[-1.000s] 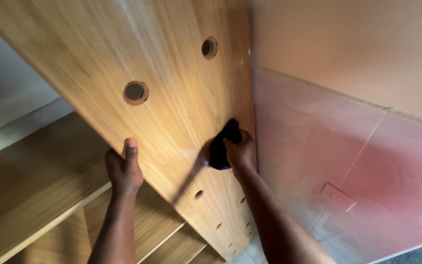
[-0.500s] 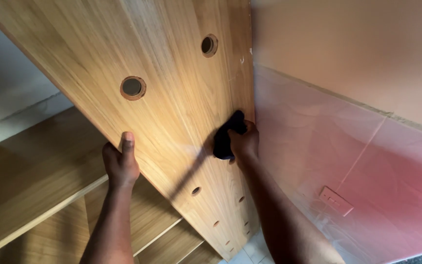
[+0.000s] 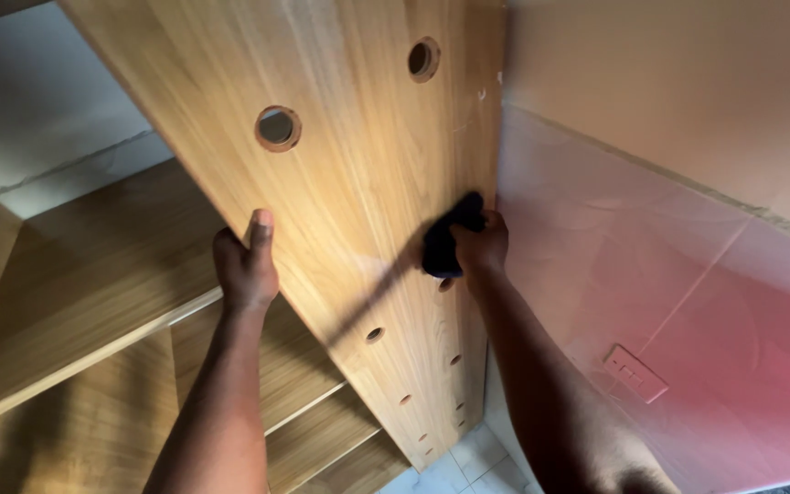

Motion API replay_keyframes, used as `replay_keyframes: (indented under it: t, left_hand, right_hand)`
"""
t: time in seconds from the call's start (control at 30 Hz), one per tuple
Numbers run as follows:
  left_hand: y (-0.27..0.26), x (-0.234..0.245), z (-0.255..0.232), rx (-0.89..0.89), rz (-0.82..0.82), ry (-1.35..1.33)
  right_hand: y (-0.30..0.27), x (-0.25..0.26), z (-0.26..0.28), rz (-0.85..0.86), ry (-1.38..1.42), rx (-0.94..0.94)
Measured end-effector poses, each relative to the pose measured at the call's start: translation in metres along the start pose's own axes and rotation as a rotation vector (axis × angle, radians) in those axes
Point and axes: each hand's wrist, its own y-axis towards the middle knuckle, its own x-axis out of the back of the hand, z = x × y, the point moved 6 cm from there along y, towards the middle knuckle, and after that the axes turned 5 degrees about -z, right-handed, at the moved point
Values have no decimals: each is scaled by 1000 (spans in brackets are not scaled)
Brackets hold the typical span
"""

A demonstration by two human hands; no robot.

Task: Wiping down a wooden shelf unit using a dark cloth.

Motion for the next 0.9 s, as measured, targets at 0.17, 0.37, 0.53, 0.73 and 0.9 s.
replay_keyframes:
  t: [0.17, 0.37, 0.53, 0.73, 0.9]
  left_hand:
    - [-1, 0, -24, -5, 28, -62]
    - [-2, 2, -43, 18, 78, -121]
    - [-1, -2, -9, 9, -4, -77]
    - [-2, -2, -27, 19, 43, -114]
    - [-2, 0, -36, -13, 39, -131]
  right_hand:
    - [-38, -13, -23, 115, 4, -252]
    - [-14, -13, -11, 80, 144, -184]
    - [14, 4, -30, -43, -69, 7]
    - [-8, -2, -40, 77, 53, -267]
    - [44, 13, -25, -100, -120, 150]
